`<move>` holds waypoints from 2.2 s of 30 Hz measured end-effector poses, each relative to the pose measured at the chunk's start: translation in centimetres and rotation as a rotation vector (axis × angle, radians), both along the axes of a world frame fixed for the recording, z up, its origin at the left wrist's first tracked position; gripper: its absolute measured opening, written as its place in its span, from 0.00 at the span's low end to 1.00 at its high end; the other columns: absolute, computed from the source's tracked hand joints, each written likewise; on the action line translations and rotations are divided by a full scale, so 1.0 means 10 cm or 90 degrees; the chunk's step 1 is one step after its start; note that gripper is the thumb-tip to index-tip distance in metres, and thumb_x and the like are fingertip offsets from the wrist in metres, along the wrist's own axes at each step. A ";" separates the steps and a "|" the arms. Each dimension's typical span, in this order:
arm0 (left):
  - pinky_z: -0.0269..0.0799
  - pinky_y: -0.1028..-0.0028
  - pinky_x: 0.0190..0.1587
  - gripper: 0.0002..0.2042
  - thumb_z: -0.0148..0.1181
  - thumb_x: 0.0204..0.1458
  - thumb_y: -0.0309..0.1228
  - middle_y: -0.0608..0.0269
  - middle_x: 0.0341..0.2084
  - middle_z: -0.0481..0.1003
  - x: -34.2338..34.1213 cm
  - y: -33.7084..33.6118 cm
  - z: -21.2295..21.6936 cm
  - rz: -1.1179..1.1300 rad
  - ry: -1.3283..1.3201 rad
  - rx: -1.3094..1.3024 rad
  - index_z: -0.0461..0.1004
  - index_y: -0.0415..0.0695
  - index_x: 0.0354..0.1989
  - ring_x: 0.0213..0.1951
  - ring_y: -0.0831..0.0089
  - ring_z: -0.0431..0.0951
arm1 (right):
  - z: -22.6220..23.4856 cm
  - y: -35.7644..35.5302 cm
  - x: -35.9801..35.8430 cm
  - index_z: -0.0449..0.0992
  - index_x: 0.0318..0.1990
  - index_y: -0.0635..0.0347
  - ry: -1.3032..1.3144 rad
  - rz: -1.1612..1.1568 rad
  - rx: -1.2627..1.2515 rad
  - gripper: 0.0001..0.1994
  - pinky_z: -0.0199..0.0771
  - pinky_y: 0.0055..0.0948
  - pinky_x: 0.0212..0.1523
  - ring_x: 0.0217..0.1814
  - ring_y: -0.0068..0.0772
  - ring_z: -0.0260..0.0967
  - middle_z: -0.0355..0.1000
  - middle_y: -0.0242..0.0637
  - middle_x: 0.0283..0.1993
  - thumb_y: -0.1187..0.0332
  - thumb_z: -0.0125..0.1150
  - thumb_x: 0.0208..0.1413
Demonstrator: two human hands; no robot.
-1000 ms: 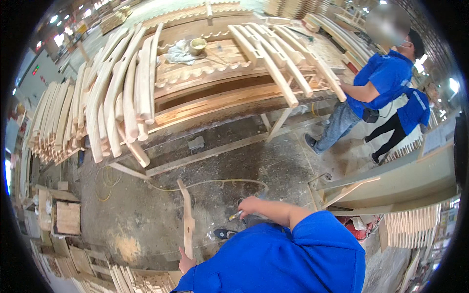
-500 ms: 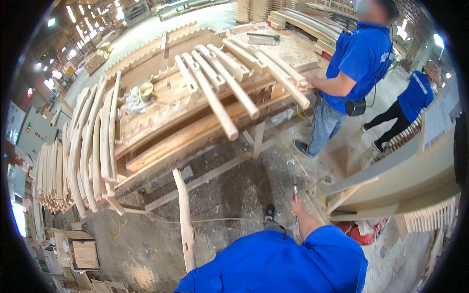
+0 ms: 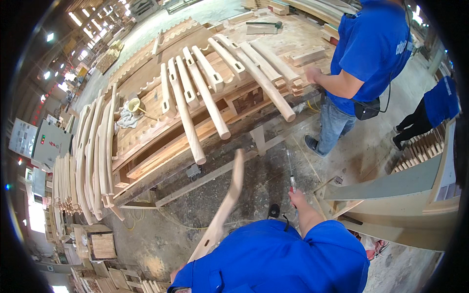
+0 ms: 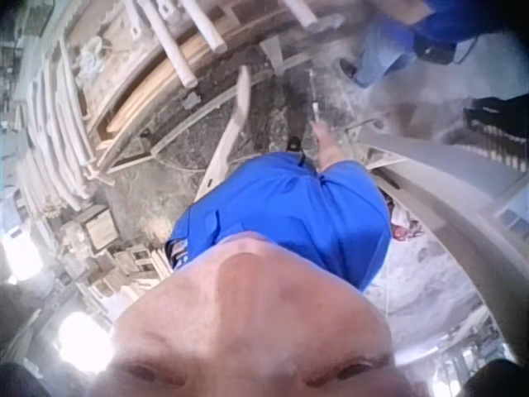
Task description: The person picks up wooden chair legs, applies glue to the ends using a small brush, and stacks them on a workbench. The person also uses a pneumatic nail gun to fasten parts together. Another worker is visible nearby performing similar tasks.
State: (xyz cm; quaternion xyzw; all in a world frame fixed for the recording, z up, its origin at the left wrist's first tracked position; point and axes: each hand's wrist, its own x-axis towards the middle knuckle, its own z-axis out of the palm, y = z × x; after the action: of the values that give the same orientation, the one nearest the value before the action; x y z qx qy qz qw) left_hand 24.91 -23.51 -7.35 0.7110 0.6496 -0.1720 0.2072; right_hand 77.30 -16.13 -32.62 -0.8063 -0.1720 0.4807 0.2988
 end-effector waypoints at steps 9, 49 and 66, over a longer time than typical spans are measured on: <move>0.67 0.56 0.31 0.23 0.63 0.40 0.48 0.53 0.23 0.75 0.38 0.61 0.17 -0.007 -0.156 0.065 0.74 0.49 0.42 0.27 0.49 0.75 | -0.11 -0.20 0.22 0.69 0.42 0.60 0.020 -0.002 0.000 0.12 0.70 0.34 0.16 0.17 0.34 0.70 0.71 0.40 0.26 0.62 0.57 0.56; 0.73 0.73 0.23 0.14 0.55 0.54 0.43 0.64 0.20 0.68 4.28 4.36 0.63 0.492 -1.055 -0.070 0.68 0.45 0.38 0.19 0.71 0.73 | 0.01 -0.62 0.59 0.67 0.35 0.62 0.078 -0.083 0.083 0.11 0.66 0.29 0.11 0.14 0.31 0.67 0.69 0.38 0.25 0.63 0.55 0.58; 0.69 0.59 0.50 0.47 0.64 0.45 0.47 0.45 0.56 0.61 4.28 3.93 0.35 0.493 -0.901 -0.019 0.42 0.37 0.66 0.54 0.56 0.67 | 2.71 1.14 1.44 0.67 0.49 0.59 -0.167 0.088 0.368 0.16 0.62 0.27 0.18 0.17 0.27 0.63 0.69 0.37 0.25 0.57 0.39 0.65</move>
State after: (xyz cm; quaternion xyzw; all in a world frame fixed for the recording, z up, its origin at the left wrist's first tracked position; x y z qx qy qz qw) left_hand 67.74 15.77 -3.83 0.3732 0.5621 0.3945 0.6238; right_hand 91.71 -4.76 -5.52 -0.7293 -0.3932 0.3229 0.4574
